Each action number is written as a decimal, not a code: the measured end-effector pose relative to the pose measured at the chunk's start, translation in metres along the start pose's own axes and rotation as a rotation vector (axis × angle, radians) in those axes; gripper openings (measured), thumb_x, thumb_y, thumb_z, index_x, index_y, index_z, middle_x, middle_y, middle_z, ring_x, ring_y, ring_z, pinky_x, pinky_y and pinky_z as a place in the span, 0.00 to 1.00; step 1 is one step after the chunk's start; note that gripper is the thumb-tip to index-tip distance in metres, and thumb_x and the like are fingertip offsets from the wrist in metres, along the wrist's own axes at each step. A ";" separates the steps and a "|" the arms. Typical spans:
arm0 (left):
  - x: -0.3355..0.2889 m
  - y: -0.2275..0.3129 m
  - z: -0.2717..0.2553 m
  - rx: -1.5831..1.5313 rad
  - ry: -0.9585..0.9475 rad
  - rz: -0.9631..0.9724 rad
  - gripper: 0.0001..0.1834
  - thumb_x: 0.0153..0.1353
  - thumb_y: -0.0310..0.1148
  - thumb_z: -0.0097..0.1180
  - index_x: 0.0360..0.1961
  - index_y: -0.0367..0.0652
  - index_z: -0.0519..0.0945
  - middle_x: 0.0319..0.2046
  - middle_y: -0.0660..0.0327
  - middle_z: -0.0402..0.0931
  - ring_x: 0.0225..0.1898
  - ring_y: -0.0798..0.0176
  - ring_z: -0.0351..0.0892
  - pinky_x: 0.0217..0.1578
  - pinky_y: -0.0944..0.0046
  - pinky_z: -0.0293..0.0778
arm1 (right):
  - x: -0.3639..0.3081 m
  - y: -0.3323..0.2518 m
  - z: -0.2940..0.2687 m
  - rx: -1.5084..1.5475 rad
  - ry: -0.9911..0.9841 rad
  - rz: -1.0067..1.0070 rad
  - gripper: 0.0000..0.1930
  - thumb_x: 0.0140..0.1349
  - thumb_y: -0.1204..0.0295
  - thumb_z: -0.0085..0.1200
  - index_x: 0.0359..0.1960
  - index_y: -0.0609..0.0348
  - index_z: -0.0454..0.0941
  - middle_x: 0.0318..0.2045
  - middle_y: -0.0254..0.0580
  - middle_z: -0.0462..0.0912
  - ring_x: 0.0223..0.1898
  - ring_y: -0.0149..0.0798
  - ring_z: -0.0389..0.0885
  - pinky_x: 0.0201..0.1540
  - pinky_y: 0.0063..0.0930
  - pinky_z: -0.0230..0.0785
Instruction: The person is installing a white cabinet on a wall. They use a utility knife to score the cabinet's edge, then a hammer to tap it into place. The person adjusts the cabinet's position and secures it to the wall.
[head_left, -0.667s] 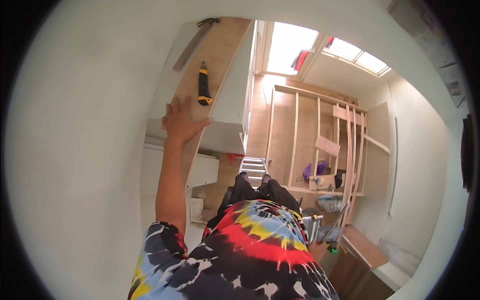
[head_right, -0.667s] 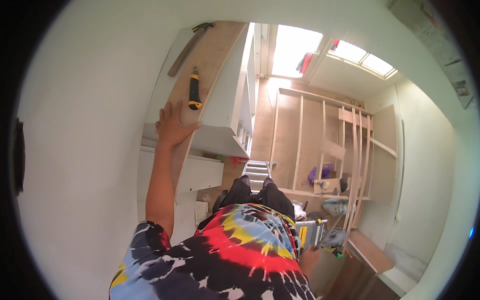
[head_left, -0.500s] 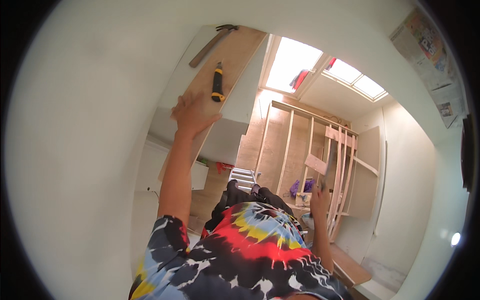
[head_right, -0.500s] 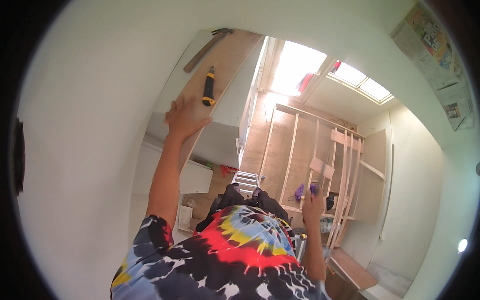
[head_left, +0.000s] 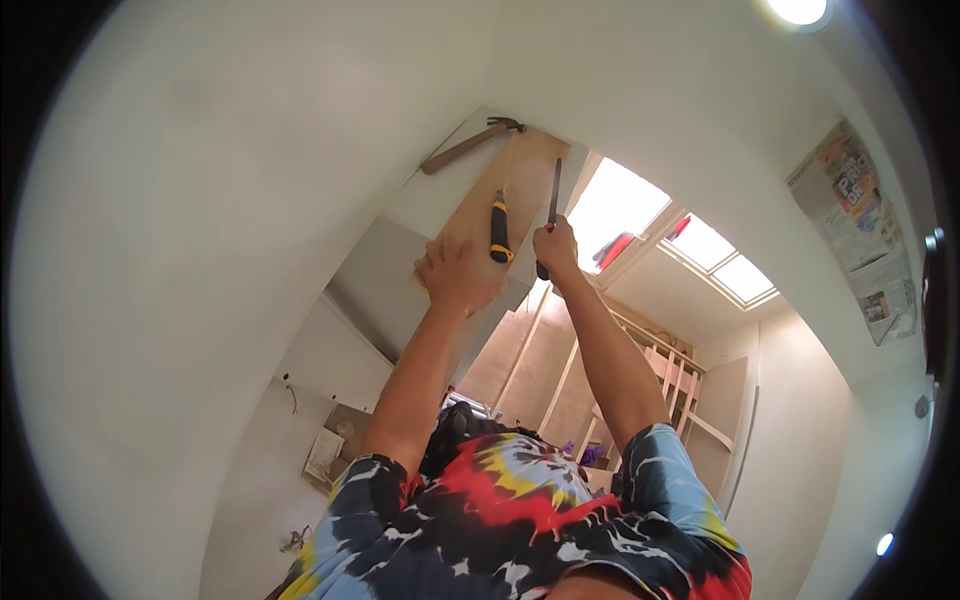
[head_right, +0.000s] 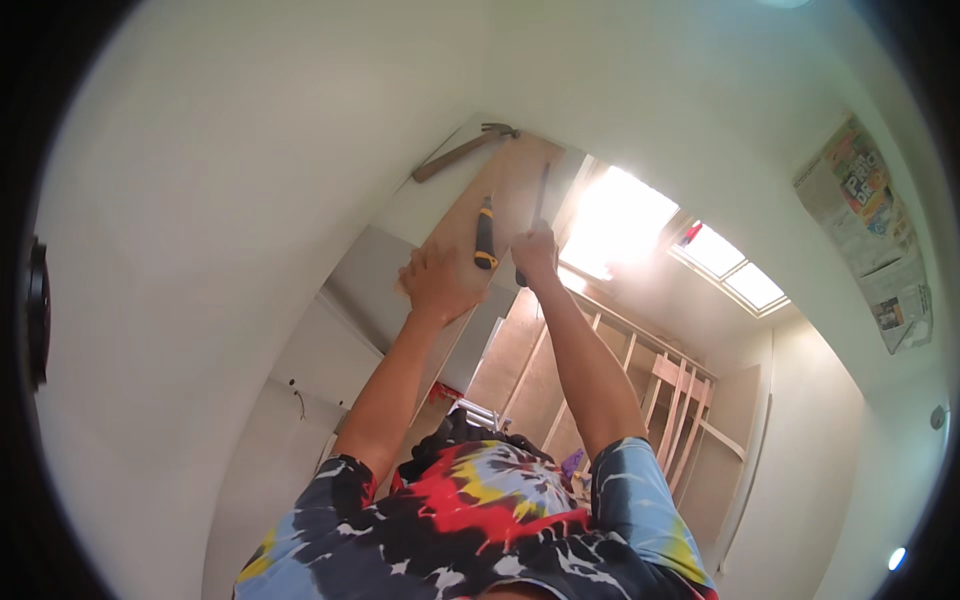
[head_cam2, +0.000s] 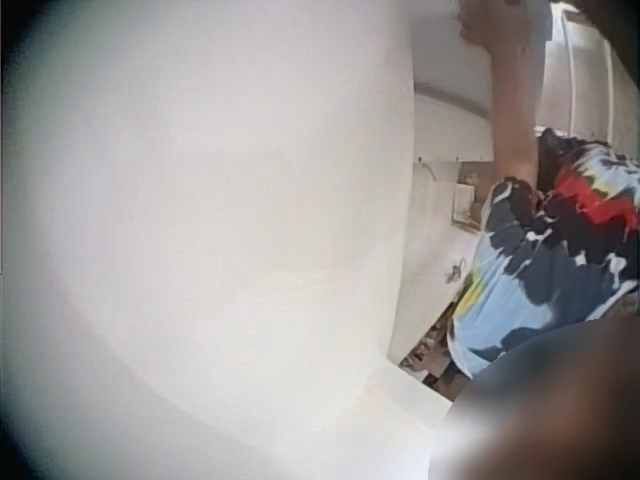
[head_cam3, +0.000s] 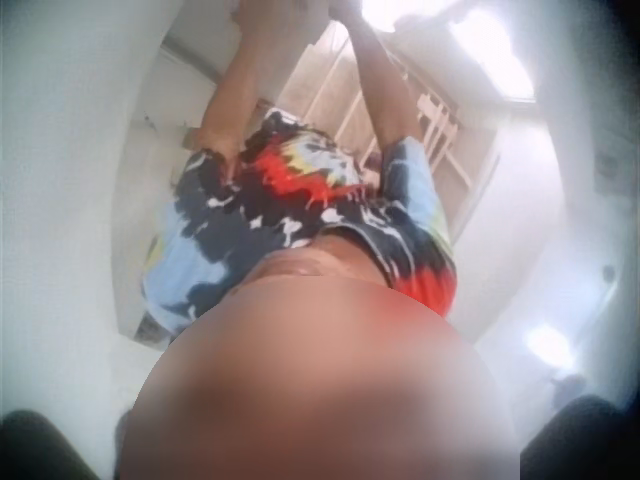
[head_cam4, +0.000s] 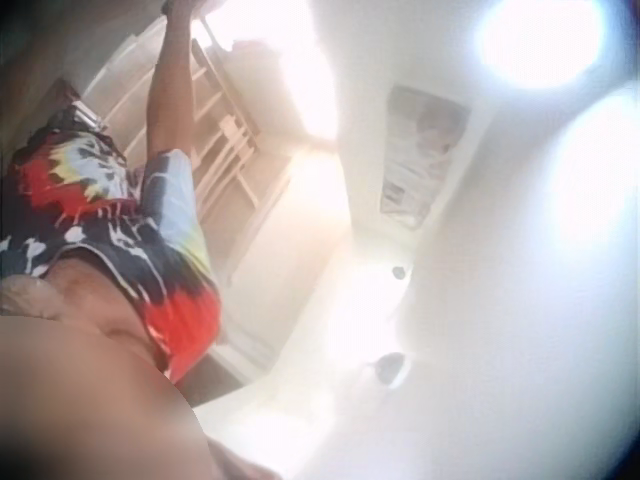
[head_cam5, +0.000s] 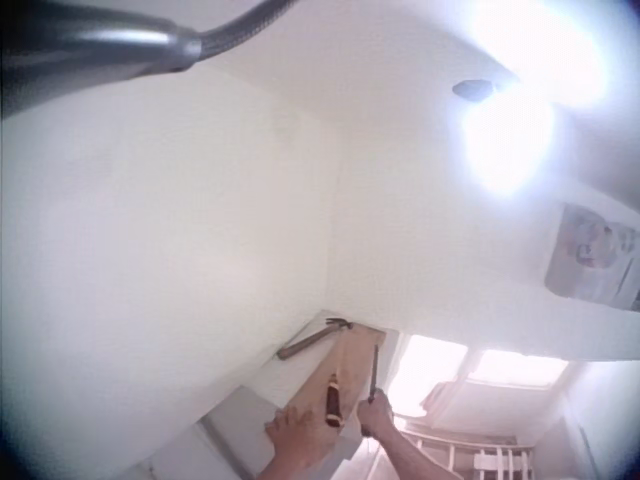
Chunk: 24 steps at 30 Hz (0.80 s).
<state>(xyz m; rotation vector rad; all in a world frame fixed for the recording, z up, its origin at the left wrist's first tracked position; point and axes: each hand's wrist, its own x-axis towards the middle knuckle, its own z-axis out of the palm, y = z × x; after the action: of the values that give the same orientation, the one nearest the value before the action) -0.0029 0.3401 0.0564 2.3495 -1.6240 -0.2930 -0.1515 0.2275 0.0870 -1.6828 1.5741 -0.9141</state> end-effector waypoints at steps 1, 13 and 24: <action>0.000 0.001 -0.002 0.020 -0.051 -0.013 0.61 0.42 0.68 0.70 0.75 0.54 0.62 0.76 0.46 0.53 0.76 0.31 0.45 0.69 0.24 0.46 | 0.006 -0.007 0.003 -0.067 0.012 -0.016 0.16 0.59 0.72 0.52 0.47 0.68 0.76 0.30 0.48 0.81 0.29 0.42 0.81 0.34 0.37 0.76; 0.014 0.006 -0.017 0.016 -0.119 0.033 0.65 0.41 0.71 0.69 0.78 0.55 0.56 0.77 0.45 0.50 0.77 0.30 0.41 0.71 0.24 0.39 | 0.096 -0.016 0.055 -0.279 -0.118 -0.059 0.17 0.63 0.65 0.55 0.47 0.62 0.85 0.49 0.60 0.84 0.50 0.56 0.84 0.56 0.46 0.74; 0.032 0.010 0.001 -0.060 -0.009 0.099 0.65 0.42 0.68 0.69 0.77 0.49 0.57 0.76 0.41 0.50 0.75 0.25 0.44 0.67 0.21 0.48 | 0.154 -0.059 0.132 -0.122 -0.198 -0.337 0.27 0.68 0.63 0.53 0.66 0.63 0.71 0.58 0.68 0.77 0.59 0.64 0.78 0.61 0.48 0.71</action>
<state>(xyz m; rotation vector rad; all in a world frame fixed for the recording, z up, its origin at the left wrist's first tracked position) -0.0007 0.3063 0.0584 2.2189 -1.7047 -0.3278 -0.0033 0.0782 0.0726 -2.0995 1.2584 -0.7942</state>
